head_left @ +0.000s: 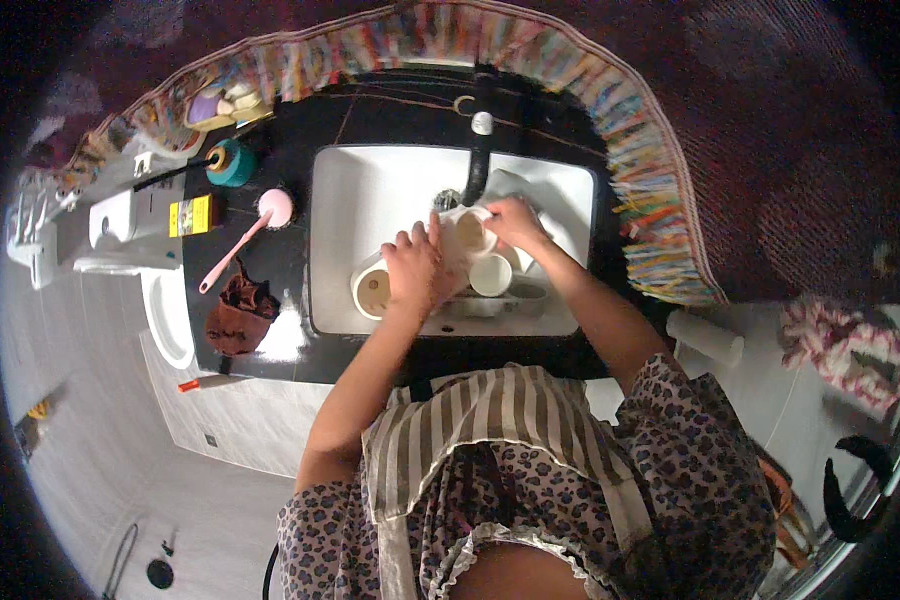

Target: The person wipes a wall-mounted radiator and a small white device with a cloth, then rinses the cloth in the sink. They hang the cloth on the radiator, remove a wall-mounted dispenser, rinse its components in the sink, and reassemble it.

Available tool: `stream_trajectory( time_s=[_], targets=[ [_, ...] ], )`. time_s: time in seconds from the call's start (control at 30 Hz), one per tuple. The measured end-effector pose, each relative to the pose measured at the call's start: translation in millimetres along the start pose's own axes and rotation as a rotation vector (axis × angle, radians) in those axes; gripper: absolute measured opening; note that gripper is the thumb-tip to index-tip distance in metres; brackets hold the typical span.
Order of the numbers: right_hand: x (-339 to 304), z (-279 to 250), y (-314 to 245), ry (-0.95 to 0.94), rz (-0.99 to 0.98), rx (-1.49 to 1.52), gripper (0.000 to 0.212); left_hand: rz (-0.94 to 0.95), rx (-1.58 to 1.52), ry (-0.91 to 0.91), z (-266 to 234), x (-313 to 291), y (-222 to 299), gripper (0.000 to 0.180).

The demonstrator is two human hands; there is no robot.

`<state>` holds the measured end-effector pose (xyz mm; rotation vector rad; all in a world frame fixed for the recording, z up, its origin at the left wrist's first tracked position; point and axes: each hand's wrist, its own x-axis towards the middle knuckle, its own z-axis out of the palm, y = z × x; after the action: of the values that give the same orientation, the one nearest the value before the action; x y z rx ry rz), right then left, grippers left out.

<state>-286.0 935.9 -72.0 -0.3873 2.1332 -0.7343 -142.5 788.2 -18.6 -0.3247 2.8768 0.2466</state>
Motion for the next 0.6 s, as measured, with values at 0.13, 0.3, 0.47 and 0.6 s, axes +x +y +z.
stream_trajectory(
  time_s=[0.13,0.3,0.47,0.6],
  targets=[
    [35,2,3,0.216,-0.336,0.595,0.018,-0.043,-0.293,-0.041,4,38,-25,0.058],
    [50,7,41,0.363,-0.401,0.590,0.018,-0.169,-0.419,-0.046,-12,47,1,0.053],
    [-24,-8,-77,-0.155,0.284,1.052,0.012,-0.047,-0.243,0.261,37,11,-3,0.056],
    [36,23,3,-0.428,0.126,1.685,0.012,-0.002,-0.270,0.205,12,23,29,0.057]
  ],
)
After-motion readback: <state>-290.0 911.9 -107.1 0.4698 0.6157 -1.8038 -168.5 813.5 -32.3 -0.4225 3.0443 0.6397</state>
